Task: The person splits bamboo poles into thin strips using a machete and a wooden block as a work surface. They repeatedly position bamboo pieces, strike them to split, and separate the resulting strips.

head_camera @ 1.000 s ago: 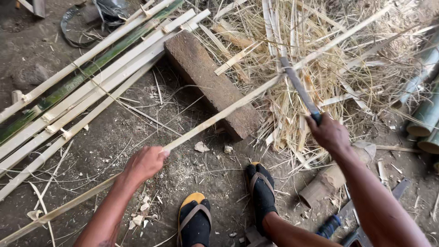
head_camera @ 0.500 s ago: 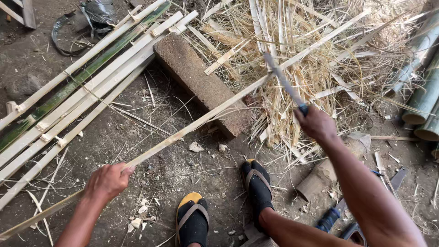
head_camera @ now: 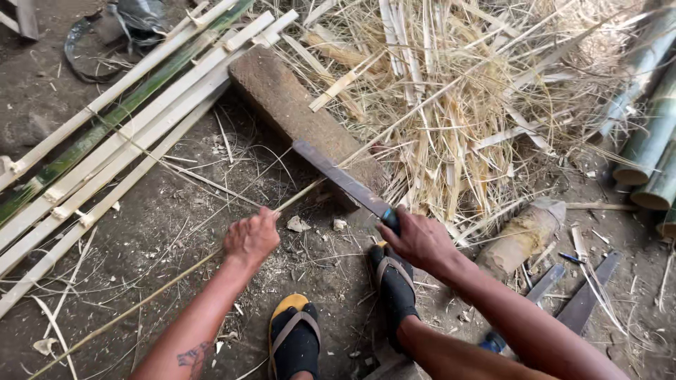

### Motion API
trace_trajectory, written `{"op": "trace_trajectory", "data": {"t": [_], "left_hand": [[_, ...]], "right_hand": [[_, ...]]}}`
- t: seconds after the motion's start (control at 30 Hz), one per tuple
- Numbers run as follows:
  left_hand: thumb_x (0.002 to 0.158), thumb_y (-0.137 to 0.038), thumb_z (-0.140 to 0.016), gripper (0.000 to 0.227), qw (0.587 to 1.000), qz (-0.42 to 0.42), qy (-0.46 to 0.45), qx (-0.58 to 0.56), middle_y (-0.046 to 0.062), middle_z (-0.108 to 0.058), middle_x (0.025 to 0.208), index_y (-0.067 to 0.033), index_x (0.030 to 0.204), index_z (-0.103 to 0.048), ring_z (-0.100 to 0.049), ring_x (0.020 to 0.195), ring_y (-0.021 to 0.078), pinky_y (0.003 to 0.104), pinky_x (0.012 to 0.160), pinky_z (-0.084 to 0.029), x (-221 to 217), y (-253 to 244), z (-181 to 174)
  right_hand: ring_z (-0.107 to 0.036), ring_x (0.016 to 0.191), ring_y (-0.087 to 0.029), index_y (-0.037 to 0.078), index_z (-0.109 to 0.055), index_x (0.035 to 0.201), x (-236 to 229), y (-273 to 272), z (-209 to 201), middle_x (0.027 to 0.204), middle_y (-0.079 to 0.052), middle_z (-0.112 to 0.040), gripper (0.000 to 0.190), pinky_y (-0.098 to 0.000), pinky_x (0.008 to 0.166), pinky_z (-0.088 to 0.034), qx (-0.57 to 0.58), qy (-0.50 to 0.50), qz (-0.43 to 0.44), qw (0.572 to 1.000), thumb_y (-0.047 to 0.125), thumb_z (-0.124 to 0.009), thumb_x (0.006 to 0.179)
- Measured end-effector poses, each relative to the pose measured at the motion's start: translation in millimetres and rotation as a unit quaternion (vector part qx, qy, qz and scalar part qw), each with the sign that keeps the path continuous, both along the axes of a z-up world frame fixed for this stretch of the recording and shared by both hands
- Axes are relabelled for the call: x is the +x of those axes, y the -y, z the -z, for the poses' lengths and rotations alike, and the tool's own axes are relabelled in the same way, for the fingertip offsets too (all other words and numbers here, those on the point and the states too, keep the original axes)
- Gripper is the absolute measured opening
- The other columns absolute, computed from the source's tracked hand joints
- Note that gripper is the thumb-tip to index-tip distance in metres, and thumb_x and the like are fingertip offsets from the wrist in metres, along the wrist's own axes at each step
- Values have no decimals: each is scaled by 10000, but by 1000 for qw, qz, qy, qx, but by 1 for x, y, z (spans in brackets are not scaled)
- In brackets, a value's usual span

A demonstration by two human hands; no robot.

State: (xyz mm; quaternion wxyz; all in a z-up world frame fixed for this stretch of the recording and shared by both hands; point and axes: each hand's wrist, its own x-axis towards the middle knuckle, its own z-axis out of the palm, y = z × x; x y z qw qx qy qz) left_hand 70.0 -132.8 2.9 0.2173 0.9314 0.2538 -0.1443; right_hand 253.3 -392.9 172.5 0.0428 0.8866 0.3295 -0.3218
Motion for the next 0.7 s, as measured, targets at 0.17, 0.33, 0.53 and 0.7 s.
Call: {"op": "trace_trajectory", "data": {"t": [0.17,0.33,0.53,0.7], "left_hand": [[1048,-135,-340,284,998,20,-24,49,29,-508,497,-62,866,-546,-471,342,128,328,279,-363,-14,-5,4],[1120,-235,-332,411,988,62,29,137,-10,-448,457,-84,791,-529,-397,320,106,347,262,-312,-94,-39,9],[1064,-397,-432,449,997,-7,-7,71,3,-446,437,-121,728,-546,-387,325,125,333,278,-321,-94,-54,22],[1085,-309,-462,408,989,6,-11,146,-7,-481,433,-129,731,-557,-407,322,87,320,270,-339,-148,-72,16]], "right_hand": [[-599,508,-234,100,-530,1146,9,5,15,697,-96,-628,550,-427,467,-562,-34,-41,-64,997,618,-446,983],[-497,443,-173,45,-535,1092,82,15,-9,651,-105,-622,517,-372,401,-445,-14,28,147,989,549,-428,1054],[-524,451,-152,102,-556,1118,91,28,15,702,-88,-660,466,-324,410,-536,-27,-30,125,991,544,-461,1006],[-528,445,-144,145,-547,1275,93,40,19,676,-70,-659,540,-314,405,-516,-43,21,70,996,572,-417,970]]}}
